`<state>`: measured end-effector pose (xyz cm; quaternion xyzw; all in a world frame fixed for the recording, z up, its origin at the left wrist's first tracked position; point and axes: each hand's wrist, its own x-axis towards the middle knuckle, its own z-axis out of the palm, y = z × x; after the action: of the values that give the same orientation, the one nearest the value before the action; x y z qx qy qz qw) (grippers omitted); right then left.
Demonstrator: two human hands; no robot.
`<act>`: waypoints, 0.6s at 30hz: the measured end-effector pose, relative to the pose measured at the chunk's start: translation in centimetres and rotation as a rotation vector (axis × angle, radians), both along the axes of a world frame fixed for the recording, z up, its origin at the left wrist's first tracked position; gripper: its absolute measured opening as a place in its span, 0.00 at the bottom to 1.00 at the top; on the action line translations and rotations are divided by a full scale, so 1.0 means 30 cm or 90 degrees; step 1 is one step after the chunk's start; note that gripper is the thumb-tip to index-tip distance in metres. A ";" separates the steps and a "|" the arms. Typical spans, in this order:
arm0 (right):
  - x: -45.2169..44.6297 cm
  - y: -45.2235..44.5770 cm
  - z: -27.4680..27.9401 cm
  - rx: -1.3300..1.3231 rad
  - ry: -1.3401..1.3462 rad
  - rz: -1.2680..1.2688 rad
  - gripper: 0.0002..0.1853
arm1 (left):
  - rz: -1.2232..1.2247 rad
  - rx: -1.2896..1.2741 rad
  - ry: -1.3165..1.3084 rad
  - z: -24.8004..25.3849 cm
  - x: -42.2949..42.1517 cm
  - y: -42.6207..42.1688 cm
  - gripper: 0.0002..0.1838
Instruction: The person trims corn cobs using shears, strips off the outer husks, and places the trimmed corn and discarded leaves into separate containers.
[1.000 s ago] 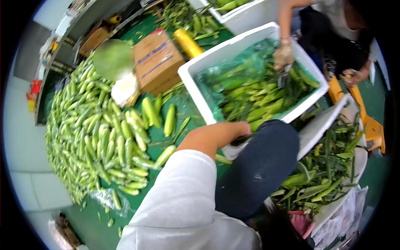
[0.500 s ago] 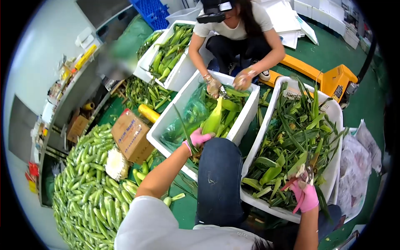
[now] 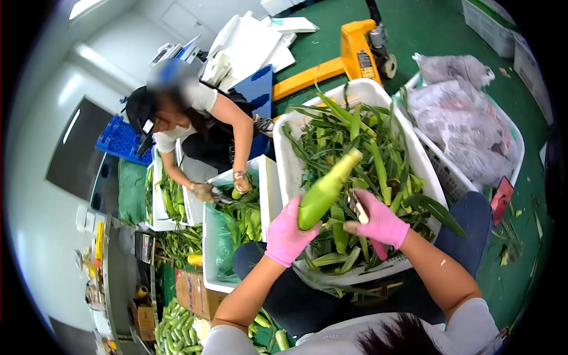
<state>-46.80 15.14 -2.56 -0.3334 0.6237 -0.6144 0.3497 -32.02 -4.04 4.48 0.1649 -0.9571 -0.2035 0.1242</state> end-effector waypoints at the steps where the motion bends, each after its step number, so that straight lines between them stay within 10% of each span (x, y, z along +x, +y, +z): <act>1: -0.023 0.016 0.011 0.001 -0.021 -0.010 0.52 | -0.010 -0.076 0.000 -0.022 -0.017 0.031 0.39; 6: -0.067 0.031 -0.087 -0.027 0.067 -0.059 0.47 | -0.072 -0.104 -0.008 -0.028 -0.058 0.055 0.39; 11: -0.034 -0.003 -0.101 0.067 0.051 -0.122 0.24 | -0.165 0.241 -0.180 0.023 -0.161 -0.132 0.41; 15: 0.061 0.017 -0.003 -0.172 -0.644 0.022 0.11 | -0.153 0.539 -0.209 -0.082 -0.194 -0.301 0.46; 18: 0.033 0.017 0.049 -0.076 -0.149 -0.104 0.15 | -0.234 0.006 -0.271 -0.046 -0.216 -0.306 0.49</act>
<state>-45.82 15.66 -1.10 -0.2277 0.5664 -0.7113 0.3485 -38.51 -13.22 3.09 0.0285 -0.9746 -0.1875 -0.1194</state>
